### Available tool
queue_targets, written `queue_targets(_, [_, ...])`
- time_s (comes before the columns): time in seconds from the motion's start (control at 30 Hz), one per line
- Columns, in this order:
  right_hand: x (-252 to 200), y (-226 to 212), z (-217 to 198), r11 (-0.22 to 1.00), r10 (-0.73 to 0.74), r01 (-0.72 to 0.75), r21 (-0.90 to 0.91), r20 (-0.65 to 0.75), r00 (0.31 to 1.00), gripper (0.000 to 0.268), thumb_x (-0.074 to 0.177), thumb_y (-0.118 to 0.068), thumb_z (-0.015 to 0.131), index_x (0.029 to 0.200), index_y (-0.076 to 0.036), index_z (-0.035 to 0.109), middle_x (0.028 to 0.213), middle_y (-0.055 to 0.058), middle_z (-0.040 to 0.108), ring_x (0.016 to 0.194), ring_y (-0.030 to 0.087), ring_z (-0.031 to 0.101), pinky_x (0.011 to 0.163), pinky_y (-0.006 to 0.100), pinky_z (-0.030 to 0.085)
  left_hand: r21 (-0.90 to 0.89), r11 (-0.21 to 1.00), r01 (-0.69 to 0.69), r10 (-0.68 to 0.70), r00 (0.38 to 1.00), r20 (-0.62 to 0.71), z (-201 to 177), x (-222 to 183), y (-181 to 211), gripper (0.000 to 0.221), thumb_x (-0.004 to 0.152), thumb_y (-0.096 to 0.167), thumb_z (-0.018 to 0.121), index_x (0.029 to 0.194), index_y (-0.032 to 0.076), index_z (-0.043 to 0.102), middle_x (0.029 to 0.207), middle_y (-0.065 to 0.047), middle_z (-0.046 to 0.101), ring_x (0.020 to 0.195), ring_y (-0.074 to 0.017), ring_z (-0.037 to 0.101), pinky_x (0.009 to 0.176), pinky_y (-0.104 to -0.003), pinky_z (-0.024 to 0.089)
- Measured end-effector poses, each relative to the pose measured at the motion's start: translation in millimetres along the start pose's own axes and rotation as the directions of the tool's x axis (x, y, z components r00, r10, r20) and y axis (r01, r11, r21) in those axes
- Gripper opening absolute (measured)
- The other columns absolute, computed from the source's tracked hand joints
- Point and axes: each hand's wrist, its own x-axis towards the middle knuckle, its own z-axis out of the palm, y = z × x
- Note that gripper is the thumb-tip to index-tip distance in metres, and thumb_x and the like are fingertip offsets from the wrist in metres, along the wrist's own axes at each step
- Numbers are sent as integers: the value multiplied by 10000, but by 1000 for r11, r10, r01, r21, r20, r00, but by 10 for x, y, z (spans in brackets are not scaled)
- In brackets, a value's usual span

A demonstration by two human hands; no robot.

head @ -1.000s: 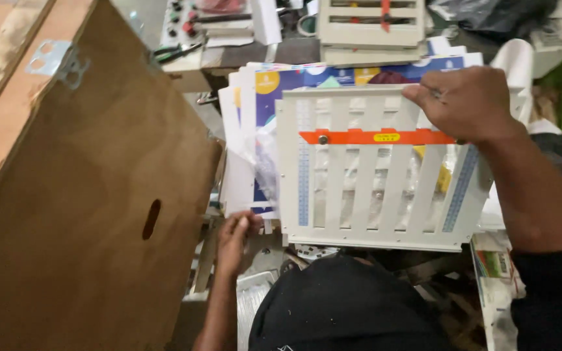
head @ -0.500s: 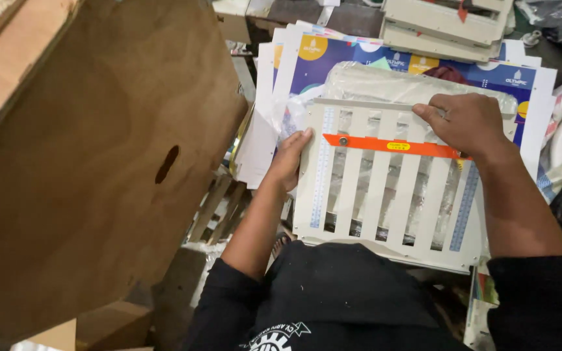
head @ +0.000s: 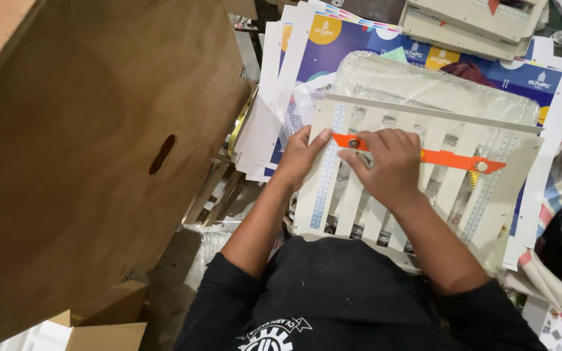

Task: The person unwraps a white plastic-covered item using a utility knife to cut through the plastic wrap, then removes the wrapping and picks up the item.

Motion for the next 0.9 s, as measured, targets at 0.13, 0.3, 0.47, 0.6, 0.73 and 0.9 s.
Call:
queue_targets(0.13, [8, -30, 108, 999, -27, 26, -43, -16, 1000, 365, 841, -352, 888, 990, -72, 708, 911, 71, 636, 896, 278, 609, 852, 439, 414, 12, 1000, 4, -4, 1000, 24, -2, 9, -5, 460, 959, 370, 721, 1199, -20, 679, 972, -90, 741, 779, -114, 681, 673, -289, 572])
queue_targets(0.3, [15, -47, 153, 1000, -12, 12, 2, -18, 1000, 223, 904, -214, 841, 998, -68, 702, 946, 68, 618, 925, 282, 591, 865, 437, 425, 3, 1000, -19, 18, 999, 36, -4, 19, -15, 456, 954, 355, 742, 1186, -34, 692, 990, -91, 741, 808, -114, 685, 703, -286, 577])
queue_targets(0.47, [20, -30, 164, 998, -37, 38, 59, -13, 999, 197, 876, -111, 830, 1010, -41, 702, 973, 84, 625, 935, 286, 581, 843, 434, 449, 41, 999, 24, -25, 1000, 14, 30, -15, 55, 450, 942, 364, 729, 1156, -30, 688, 954, -100, 746, 774, -127, 698, 676, -291, 586])
queue_targets(0.6, [33, 26, 166, 990, -109, 108, 92, 8, 994, 220, 864, -75, 828, 1030, -16, 698, 971, 92, 624, 931, 287, 586, 843, 433, 471, 27, 999, 24, -24, 1000, 10, 45, -35, 91, 450, 937, 360, 731, 1152, -32, 684, 960, -94, 744, 787, -121, 700, 683, -290, 588])
queue_targets(0.73, [89, 63, 103, 979, -179, 175, 108, 27, 984, 218, 877, -70, 825, 1034, -5, 690, 960, 93, 624, 917, 288, 592, 834, 426, 479, 38, 999, -22, 21, 999, 25, 26, -26, 60, 445, 951, 356, 737, 1148, -39, 685, 981, -87, 745, 823, -108, 697, 713, -280, 587])
queue_targets(0.9, [113, -41, -13, 990, -126, 130, -60, 66, 990, 241, 886, -215, 828, 948, -36, 679, 899, 103, 622, 874, 302, 606, 785, 441, 470, -19, 1000, -9, 9, 1000, 27, 47, -62, 89, 444, 945, 345, 736, 1174, -33, 694, 986, -89, 748, 803, -109, 689, 705, -273, 574])
